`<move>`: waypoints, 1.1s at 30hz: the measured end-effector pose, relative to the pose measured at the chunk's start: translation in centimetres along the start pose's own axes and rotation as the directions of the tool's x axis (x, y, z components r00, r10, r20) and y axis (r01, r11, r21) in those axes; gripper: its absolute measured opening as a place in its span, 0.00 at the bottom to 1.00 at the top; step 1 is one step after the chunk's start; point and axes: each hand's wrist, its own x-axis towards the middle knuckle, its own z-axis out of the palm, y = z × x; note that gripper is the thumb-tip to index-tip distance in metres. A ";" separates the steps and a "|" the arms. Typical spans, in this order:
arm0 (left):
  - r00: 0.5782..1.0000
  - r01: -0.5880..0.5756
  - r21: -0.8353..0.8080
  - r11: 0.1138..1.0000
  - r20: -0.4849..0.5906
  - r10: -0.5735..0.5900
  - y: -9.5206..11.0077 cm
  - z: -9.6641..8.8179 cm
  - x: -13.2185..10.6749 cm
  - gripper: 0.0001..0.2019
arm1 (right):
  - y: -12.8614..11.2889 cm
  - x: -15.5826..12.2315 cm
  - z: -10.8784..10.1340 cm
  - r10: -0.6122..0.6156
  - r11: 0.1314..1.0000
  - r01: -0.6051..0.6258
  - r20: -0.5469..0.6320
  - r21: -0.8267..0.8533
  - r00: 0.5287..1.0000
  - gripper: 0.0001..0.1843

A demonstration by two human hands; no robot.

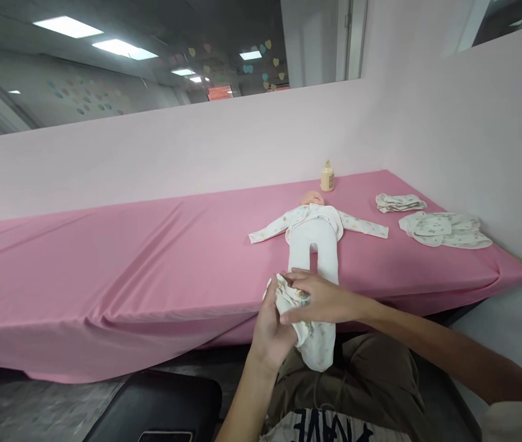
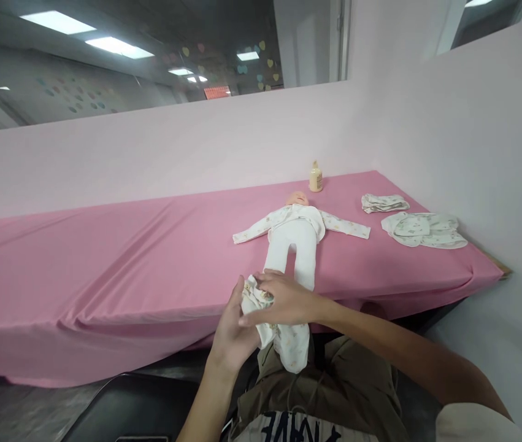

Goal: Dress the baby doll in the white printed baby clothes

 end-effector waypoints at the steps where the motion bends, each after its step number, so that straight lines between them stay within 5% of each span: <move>1: 1.000 -0.007 -0.008 1.000 -0.017 0.007 -0.1 -0.1 0.1 0.18 | 0.1 -0.1 0.5 -0.003 0.999 0.003 -0.007 -0.034 1.000 0.33; 7: 0.998 -0.063 -0.051 0.997 -0.023 0.062 -0.4 -0.2 0.0 0.16 | 0.0 0.3 2.1 -0.048 0.995 0.037 -0.123 -0.091 0.991 0.08; 15: 0.991 -0.129 -0.003 0.992 -0.040 0.128 -0.6 -0.4 -0.6 0.12 | 0.0 -0.6 2.1 0.086 0.980 -0.027 -0.297 0.195 0.951 0.11; 21: 0.993 -0.121 -0.011 0.993 -0.013 0.120 -0.9 -0.5 -0.4 0.03 | 1.1 -0.5 1.2 0.114 0.945 -0.019 -0.278 0.325 0.954 0.06; 33: 0.995 -0.080 0.061 0.995 -0.050 0.083 -1.4 -0.3 -0.4 0.05 | 2.8 -0.8 1.8 0.364 0.817 -0.214 -0.190 0.536 0.912 0.11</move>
